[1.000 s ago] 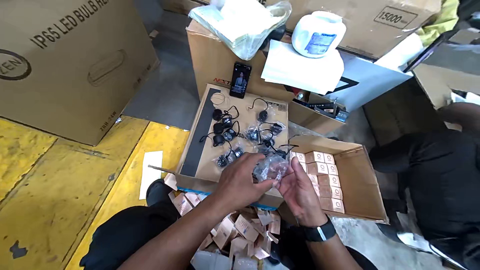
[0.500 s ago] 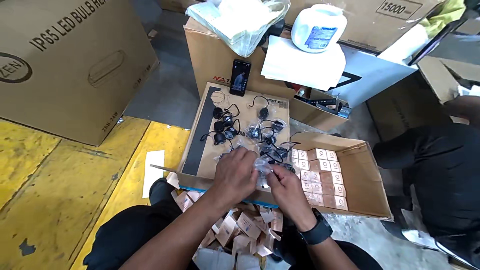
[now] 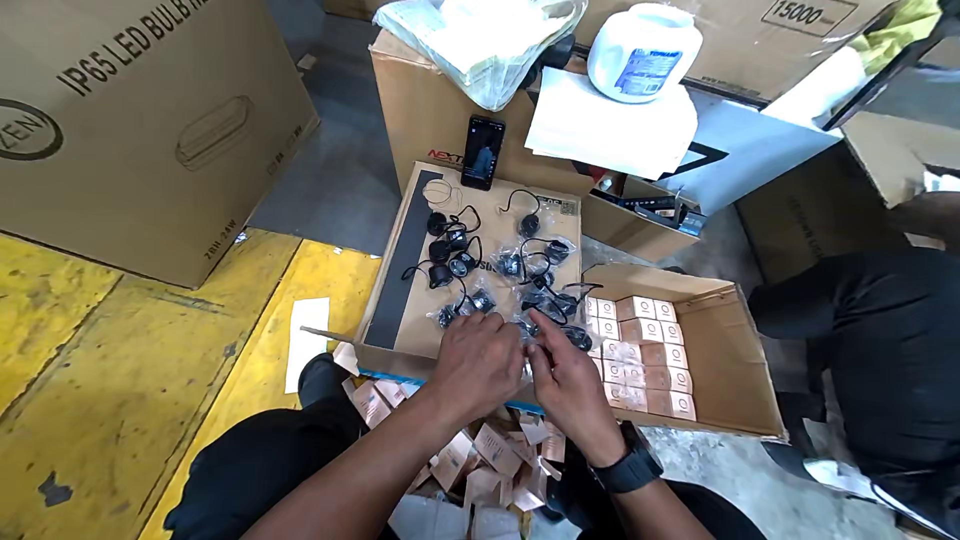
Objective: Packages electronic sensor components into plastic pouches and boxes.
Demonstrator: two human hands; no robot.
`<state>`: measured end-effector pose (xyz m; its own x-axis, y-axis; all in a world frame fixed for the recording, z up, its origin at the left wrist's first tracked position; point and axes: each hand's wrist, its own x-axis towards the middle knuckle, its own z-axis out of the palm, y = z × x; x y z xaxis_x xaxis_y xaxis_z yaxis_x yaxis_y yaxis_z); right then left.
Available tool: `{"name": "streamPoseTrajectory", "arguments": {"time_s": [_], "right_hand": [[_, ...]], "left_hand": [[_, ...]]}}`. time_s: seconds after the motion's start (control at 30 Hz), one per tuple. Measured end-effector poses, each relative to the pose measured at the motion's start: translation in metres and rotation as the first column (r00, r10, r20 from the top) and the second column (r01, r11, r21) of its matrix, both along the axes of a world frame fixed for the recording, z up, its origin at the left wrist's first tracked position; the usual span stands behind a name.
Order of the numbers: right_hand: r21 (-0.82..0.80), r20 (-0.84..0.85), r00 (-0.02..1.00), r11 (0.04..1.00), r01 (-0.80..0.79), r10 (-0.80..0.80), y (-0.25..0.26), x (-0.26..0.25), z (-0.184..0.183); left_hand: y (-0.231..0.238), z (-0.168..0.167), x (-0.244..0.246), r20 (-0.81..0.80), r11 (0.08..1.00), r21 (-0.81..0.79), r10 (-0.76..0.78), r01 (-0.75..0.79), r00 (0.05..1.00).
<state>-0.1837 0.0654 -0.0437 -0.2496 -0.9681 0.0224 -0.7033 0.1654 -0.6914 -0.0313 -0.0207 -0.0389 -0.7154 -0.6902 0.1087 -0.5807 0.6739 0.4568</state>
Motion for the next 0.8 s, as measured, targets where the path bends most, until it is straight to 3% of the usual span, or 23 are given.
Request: {"name": "streamPoseTrajectory", "arguments": {"time_s": [0.27, 0.43, 0.7, 0.8], "right_hand": [[-0.066, -0.153, 0.982, 0.990, -0.121, 0.110, 0.0019, 0.0043, -0.0033], [-0.072, -0.146, 0.985, 0.992, -0.109, 0.097, 0.0024, 0.0048, -0.0029], [0.055, -0.054, 0.998, 0.998, 0.028, -0.025, 0.0006, -0.0014, -0.0001], [0.055, -0.029, 0.999, 0.997, 0.045, -0.043, -0.0005, -0.0017, 0.0000]], "left_hand": [[-0.0017, -0.0026, 0.0006, 0.008, 0.996, 0.053, 0.068, -0.068, 0.998], [-0.0019, 0.0019, 0.0019, 0.070, 0.992, 0.122, -0.018, 0.010, 0.997], [0.0025, -0.0004, 0.0002, -0.127, 0.987, -0.108, -0.129, 0.115, 0.983], [0.0031, -0.0028, 0.0012, -0.111, 0.974, -0.149, -0.186, 0.169, 0.976]]}}
